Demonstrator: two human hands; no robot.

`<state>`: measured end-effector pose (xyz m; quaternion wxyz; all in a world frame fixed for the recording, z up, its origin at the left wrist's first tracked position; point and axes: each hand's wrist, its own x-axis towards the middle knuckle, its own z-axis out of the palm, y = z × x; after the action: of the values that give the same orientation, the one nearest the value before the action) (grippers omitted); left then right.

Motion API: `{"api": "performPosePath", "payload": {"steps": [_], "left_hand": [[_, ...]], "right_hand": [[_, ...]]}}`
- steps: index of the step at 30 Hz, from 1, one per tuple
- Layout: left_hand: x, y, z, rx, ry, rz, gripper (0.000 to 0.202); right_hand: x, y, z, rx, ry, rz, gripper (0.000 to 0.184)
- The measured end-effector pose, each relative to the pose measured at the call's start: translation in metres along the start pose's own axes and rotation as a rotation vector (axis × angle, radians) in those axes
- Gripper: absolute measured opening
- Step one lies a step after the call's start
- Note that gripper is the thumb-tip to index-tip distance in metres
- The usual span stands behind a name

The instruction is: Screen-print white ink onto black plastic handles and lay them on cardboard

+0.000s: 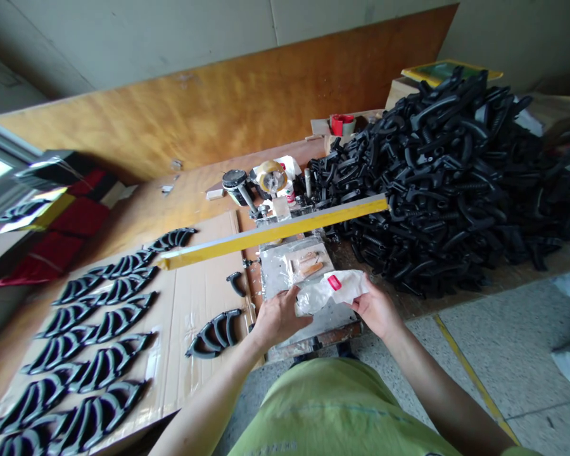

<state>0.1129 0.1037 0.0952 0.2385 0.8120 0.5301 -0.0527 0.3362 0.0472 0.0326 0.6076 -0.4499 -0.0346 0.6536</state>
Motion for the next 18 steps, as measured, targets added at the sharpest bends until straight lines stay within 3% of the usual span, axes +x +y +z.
{"api": "performPosePath", "payload": {"steps": [5, 9, 13, 18], "left_hand": [[-0.018, -0.038, 0.009, -0.824, 0.016, 0.000, 0.065], [-0.028, -0.080, 0.017, -1.231, 0.208, -0.089, 0.066], [-0.011, -0.133, 0.008, -1.304, 0.500, -0.206, 0.058], [0.060, -0.197, -0.032, -1.180, 0.816, -0.207, 0.050]], "right_hand": [[-0.003, 0.004, 0.008, -0.148, 0.012, -0.110, 0.029], [0.001, 0.014, 0.012, -0.166, 0.057, -0.110, 0.029], [0.004, 0.023, 0.015, -0.135, 0.151, -0.069, 0.031], [0.003, 0.035, 0.019, -0.160, 0.168, -0.083, 0.030]]}}
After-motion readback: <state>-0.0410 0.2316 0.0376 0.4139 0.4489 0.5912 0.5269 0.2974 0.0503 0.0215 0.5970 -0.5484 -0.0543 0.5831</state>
